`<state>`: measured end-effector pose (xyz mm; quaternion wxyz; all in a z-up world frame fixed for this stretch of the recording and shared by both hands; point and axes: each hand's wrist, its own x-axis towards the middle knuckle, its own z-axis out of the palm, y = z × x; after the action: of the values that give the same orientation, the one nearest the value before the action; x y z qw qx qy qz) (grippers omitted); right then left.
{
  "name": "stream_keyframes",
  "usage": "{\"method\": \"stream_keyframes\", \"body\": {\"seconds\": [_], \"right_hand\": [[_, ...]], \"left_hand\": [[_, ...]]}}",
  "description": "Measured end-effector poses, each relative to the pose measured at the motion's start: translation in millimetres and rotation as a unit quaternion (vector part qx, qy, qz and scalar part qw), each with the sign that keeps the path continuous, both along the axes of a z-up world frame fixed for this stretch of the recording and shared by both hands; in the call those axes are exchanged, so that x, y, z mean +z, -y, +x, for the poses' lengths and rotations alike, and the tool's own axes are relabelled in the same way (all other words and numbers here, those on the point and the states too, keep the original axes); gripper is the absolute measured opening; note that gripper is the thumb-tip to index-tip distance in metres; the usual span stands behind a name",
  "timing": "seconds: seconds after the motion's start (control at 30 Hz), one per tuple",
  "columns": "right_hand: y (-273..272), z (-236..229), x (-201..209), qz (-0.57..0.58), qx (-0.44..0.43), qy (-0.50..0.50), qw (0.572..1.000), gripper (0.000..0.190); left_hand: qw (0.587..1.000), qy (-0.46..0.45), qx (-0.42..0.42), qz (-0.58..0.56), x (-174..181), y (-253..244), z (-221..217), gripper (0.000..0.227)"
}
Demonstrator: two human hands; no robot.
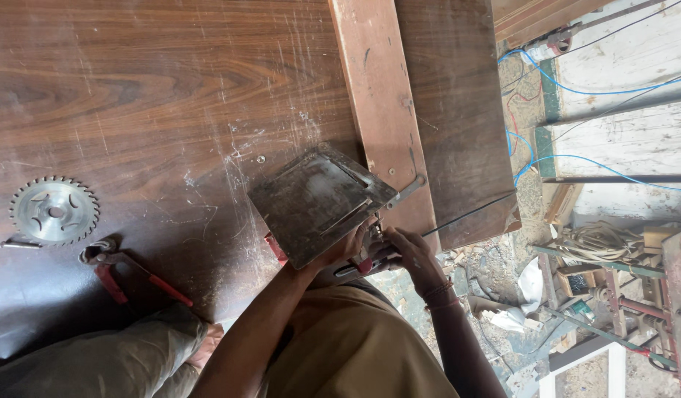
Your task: The person adjusts and tightens components of a circular saw using a wrench and pliers. They manipulate the blade guard and internal parts while another person stands nearby.
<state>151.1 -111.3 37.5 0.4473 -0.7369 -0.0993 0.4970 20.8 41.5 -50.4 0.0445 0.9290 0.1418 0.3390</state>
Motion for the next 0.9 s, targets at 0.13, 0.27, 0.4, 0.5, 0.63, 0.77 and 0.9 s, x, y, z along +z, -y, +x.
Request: {"method": "stream_keyframes", "body": {"seconds": [0.13,0.27,0.4,0.5,0.63,0.77,0.9], "right_hand": [[-7.3,-3.8,0.9,0.025,-0.028,-0.061,0.997,0.040],[-4.9,-13.4,2.3,0.018,-0.074,-0.036,0.996,0.039],[-5.2,-13.5,-6.1,0.007,-0.060,-0.064,0.996,0.040],[-3.5,-17.0,-17.4,-0.004,-0.075,-0.033,0.997,0.031],[-9.1,-20.4,-20.7,0.013,-0.085,0.029,0.996,0.023],[-6.7,-23.4,-9.6,-0.002,-0.113,0.013,0.994,0.028],[-12.9,-19.4,-6.2,-0.003,-0.118,-0.039,0.992,0.030]], "left_hand": [[0.990,-0.030,0.026,0.136,-0.5,-1.2,0.0,0.040],[1.000,-0.021,0.007,-0.022,6.0,2.7,-2.2,0.041],[0.993,0.001,-0.038,-0.112,11.7,-0.7,-1.2,0.036],[0.976,0.003,-0.060,-0.211,16.0,2.9,-5.8,0.033],[0.972,0.036,-0.064,-0.222,22.8,-5.3,1.2,0.029],[0.969,0.054,-0.065,-0.233,26.5,-2.6,-0.2,0.025],[0.963,0.044,-0.062,-0.260,30.1,-4.8,0.0,0.021]]}}
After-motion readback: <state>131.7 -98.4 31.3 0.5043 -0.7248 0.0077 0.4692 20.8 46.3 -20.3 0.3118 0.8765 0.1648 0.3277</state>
